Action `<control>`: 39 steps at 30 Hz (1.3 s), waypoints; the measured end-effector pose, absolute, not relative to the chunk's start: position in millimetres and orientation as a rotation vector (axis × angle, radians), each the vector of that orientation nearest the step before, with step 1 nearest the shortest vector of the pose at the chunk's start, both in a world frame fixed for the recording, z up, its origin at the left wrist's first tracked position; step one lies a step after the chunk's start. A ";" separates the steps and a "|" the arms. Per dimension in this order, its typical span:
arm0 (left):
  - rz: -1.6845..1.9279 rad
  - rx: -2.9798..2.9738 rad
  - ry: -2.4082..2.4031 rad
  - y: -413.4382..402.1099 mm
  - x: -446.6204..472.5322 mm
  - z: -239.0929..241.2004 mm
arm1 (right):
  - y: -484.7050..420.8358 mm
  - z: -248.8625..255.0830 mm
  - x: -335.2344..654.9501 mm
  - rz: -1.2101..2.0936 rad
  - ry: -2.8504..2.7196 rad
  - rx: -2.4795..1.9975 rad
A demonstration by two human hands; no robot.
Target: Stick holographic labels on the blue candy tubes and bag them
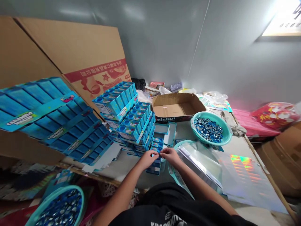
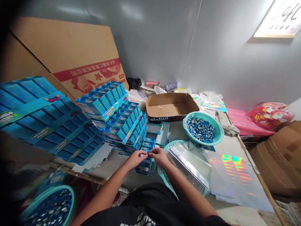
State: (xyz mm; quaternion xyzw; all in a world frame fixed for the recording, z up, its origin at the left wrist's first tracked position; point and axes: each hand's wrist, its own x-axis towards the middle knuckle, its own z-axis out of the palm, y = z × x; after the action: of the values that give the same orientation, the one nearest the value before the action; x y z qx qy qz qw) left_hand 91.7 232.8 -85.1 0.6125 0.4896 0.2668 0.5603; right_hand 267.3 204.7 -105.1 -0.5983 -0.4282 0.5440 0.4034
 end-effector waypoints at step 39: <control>0.478 1.607 1.556 238.1 94.6 -109.8 | 199.0 -140.7 260.3 1.133 -1.273 -1.824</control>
State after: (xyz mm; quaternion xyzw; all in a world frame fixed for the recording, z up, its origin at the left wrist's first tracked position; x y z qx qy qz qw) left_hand 94.6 238.1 -109.8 0.6394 0.6192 0.1903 0.4141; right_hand 260.3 199.0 -140.7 -0.6929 -0.4836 0.4306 0.3172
